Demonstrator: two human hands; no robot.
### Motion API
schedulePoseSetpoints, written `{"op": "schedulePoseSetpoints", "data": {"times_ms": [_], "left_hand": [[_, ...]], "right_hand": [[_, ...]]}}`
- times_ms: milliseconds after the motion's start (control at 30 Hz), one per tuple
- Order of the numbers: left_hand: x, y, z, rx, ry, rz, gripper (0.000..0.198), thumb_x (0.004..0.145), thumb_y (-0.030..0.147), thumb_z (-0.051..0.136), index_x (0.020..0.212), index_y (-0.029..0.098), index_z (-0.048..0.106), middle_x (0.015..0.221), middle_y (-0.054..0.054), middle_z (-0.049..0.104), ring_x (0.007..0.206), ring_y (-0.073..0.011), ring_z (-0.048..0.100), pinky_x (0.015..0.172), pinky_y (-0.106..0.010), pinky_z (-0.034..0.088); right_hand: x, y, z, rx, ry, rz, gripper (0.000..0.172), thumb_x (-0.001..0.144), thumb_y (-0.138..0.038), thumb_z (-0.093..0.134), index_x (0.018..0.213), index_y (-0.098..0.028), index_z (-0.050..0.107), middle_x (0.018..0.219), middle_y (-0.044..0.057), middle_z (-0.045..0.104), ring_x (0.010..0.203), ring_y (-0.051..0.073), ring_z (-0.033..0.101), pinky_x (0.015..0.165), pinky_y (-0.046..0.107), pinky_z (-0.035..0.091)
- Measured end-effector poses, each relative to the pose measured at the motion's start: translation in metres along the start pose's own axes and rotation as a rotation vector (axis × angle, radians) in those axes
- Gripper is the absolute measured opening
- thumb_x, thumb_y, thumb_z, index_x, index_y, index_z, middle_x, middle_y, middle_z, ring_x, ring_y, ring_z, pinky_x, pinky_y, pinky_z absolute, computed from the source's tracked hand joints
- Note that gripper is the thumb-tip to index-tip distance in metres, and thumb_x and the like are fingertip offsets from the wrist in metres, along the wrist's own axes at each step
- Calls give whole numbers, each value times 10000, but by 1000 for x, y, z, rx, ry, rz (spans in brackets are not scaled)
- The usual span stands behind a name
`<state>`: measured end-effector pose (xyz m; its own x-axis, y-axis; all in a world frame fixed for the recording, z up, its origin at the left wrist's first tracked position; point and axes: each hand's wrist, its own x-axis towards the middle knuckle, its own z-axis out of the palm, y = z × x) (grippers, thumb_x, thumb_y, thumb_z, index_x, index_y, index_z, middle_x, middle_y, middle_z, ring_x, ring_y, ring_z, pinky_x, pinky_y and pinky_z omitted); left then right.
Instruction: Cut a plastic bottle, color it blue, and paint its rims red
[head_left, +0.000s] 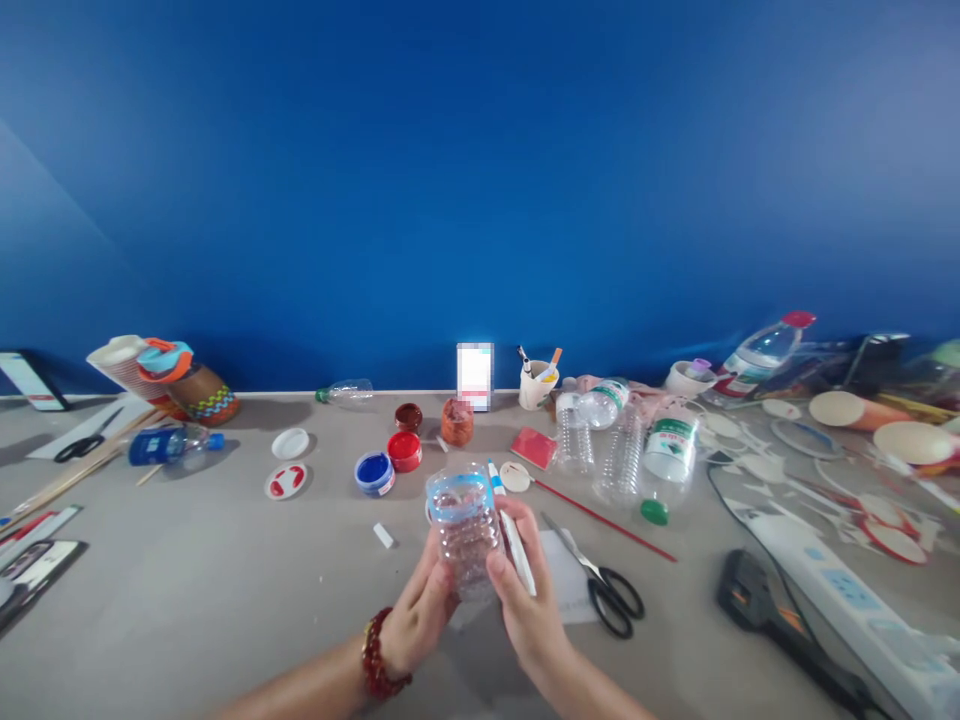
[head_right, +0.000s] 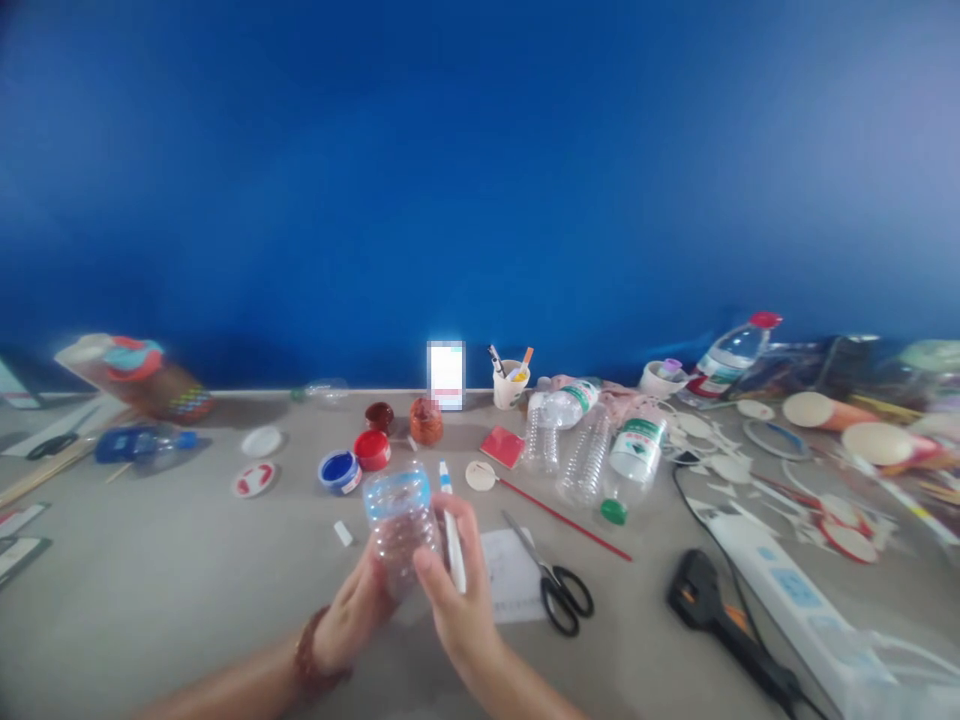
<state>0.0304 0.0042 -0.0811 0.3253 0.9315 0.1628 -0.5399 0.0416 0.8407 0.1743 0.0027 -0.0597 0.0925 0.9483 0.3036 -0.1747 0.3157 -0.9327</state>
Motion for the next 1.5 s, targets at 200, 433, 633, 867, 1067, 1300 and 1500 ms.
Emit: {"op": "schedulePoseSetpoints", "data": {"times_ms": [200, 433, 633, 867, 1067, 1300, 1500], "left_hand": [[6, 1, 14, -121, -87, -6, 475, 967, 486, 494, 1397, 296, 563, 1370, -79, 646, 1365, -293, 495, 1210, -469, 267], [5, -5, 4, -15, -75, 13, 480, 957, 480, 515, 1386, 275, 578, 1444, -81, 582, 1432, -302, 400, 1227, -463, 211], [7, -12, 4, 103, 13, 84, 531, 968, 447, 505, 1456, 239, 482, 1512, -106, 499, 1475, -307, 310, 1239, -477, 143], [11, 4, 17, 216, -86, 160, 552, 961, 446, 522, 1474, 256, 452, 1535, -106, 464, 1461, -325, 329, 1222, -462, 219], [13, -1, 32, 296, 168, 99, 479, 924, 352, 616, 1389, 263, 539, 1460, -98, 545, 1408, -320, 413, 1201, -457, 279], [12, -8, 32, 318, 277, 102, 437, 925, 338, 611, 1354, 263, 569, 1472, -63, 532, 1454, -306, 334, 1230, -423, 197], [19, 4, 39, 267, 332, 122, 395, 934, 449, 566, 1253, 223, 628, 1338, -91, 626, 1405, -325, 393, 1180, -445, 304]], "right_hand": [[3, -8, -1, 32, 73, 137, 288, 962, -468, 538, 1126, -246, 618, 1049, 59, 680, 959, 214, 646, 833, 307, 538], [7, -12, -2, -4, 127, 193, 262, 950, -471, 566, 1055, -236, 615, 805, 6, 627, 687, 154, 591, 603, 223, 497], [10, -16, -5, -112, 156, -15, 273, 943, -454, 574, 1101, -242, 643, 1052, 55, 686, 951, 210, 657, 823, 285, 553], [10, -14, -4, 48, 103, 141, 285, 965, -484, 532, 1089, -242, 619, 1020, 47, 707, 893, 195, 685, 774, 274, 562], [11, -1, -5, -52, 177, 51, 382, 883, -519, 634, 1170, -267, 624, 1133, 67, 694, 1044, 232, 669, 861, 314, 572], [14, 5, -8, -48, 101, -32, 428, 839, -455, 697, 1214, -273, 601, 1124, 61, 701, 1024, 245, 683, 878, 341, 572], [14, 22, -11, 31, 84, -24, 427, 845, -483, 678, 1207, -259, 646, 1083, 74, 735, 965, 264, 701, 817, 364, 585]]}}
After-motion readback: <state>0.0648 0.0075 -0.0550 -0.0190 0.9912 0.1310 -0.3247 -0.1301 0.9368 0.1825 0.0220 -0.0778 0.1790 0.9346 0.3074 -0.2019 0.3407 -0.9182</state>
